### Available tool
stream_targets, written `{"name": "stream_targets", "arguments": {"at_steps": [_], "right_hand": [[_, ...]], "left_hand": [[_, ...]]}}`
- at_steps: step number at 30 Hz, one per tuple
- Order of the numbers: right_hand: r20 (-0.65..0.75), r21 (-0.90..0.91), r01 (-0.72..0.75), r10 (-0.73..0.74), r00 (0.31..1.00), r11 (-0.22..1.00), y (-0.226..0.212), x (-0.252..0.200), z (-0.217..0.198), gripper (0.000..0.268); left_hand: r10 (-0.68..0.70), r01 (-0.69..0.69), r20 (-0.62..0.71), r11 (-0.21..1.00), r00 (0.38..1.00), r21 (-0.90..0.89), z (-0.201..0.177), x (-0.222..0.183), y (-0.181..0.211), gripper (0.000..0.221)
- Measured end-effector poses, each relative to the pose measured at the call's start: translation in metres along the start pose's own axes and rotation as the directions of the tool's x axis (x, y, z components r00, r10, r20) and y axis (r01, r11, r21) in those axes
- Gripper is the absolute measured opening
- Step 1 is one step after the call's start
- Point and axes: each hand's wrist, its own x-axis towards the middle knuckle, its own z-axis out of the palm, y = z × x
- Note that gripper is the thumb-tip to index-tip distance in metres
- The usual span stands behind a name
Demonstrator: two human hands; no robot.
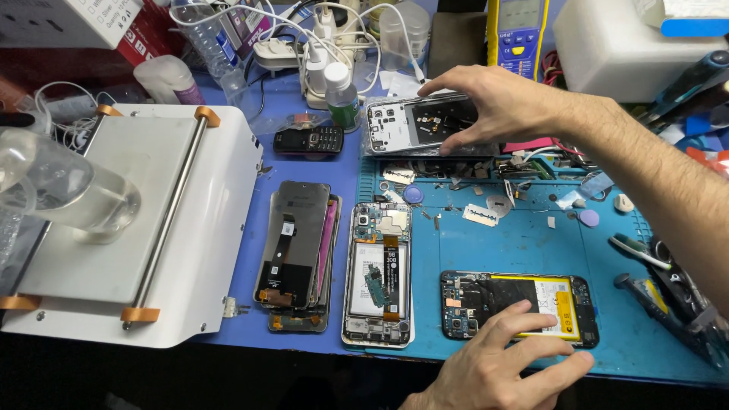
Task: The person repairs a disassembled smartphone at a cluttered workbench. They handle a replacement battery, press it into the phone body, pry at internal components with a spudger, use tweezers on small parts, lift the frame to reposition the phone, and wipe parts with a cloth.
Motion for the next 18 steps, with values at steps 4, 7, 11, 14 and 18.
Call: {"name": "stream_targets", "arguments": {"at_steps": [4,7,11,14,18], "right_hand": [[-0.108,-0.079,0.196,-0.204,0.973,0.977,0.014,0.002,0.005,0.063],[-0.187,-0.154,0.191,-0.218,0.958,0.969,0.01,-0.001,0.005,0.024],[-0.206,-0.272,0.252,-0.311,0.928,0.929,0.004,-0.001,0.006,0.01],[-0.169,-0.295,0.229,-0.286,0.943,0.928,-0.001,-0.001,0.007,0.013],[-0.124,-0.299,0.216,-0.262,0.957,0.929,0.0,0.002,0.01,0.015]], "left_hand": [[-0.024,0.024,0.009,0.999,1.0,-0.029,0.001,-0.001,0.001,0.023],[0.011,-0.011,-0.007,1.0,1.0,0.022,0.001,-0.001,0.0,0.021],[-0.001,0.001,0.006,1.0,1.0,0.008,0.002,-0.002,-0.001,0.022],[-0.011,0.011,0.013,1.0,1.0,-0.008,0.002,-0.002,-0.001,0.021],[-0.001,0.001,0.001,1.0,1.0,0.002,0.001,-0.001,0.0,0.021]]}}
